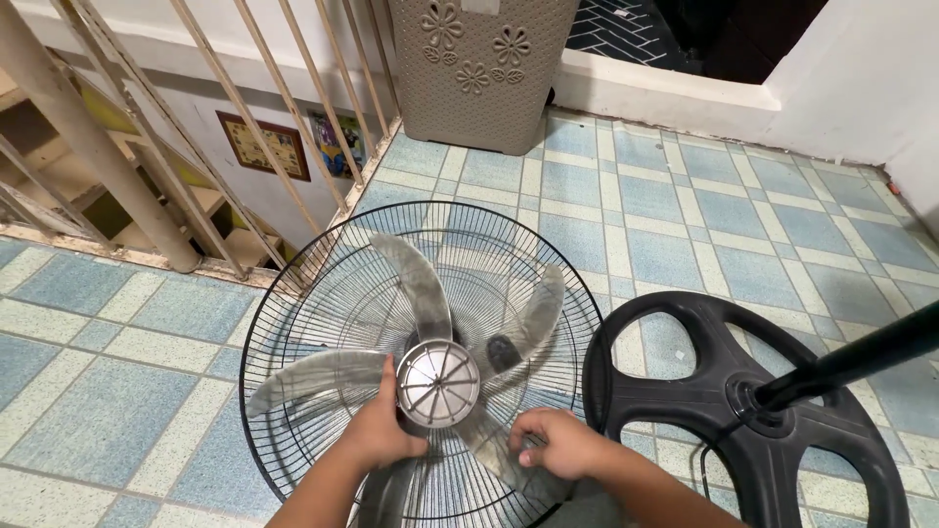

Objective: The person assembles a standing fan by attaching the front and rear wire cages to the fan blades and stand. They secure the cages by tightening the central nut with a wrench and then wipe the fan blades with a cloth.

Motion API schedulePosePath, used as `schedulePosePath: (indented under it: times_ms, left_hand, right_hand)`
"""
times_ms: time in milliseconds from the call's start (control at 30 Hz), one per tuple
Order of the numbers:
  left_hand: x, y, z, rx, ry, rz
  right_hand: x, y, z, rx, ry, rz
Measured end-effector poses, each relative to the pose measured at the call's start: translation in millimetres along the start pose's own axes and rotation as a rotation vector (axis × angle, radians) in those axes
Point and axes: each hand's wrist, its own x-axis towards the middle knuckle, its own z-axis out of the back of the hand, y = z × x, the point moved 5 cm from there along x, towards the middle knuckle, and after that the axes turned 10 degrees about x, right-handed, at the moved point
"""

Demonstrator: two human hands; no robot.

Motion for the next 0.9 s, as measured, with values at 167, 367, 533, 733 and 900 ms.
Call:
schedulePosePath:
  times_ms: [167, 367, 533, 733, 900]
  left_hand:
    - [-9, -28, 25, -0.136, -0.136, -0.131]
    - [-37, -70, 57, -0.255, -0.236, -0.297]
    - [-49, -81, 74, -0.198, -0.282, -0.206]
    - [-34, -71, 64, -0.198, -0.293, -0.256]
    - [-18, -41, 67, -0.189, -0.317, -0.164]
  right_hand:
    - [3, -2, 28, 0.194, 0.002, -0.028]
    - [-16, 29, 51, 0.402, -0.02, -0.116]
    - [-23, 52, 66, 0.137, -0.158, -0.041]
    - [-3, 45, 62, 0.029, -0.14, 0.035]
    - [17, 24, 64, -0.079, -0.198, 0.058]
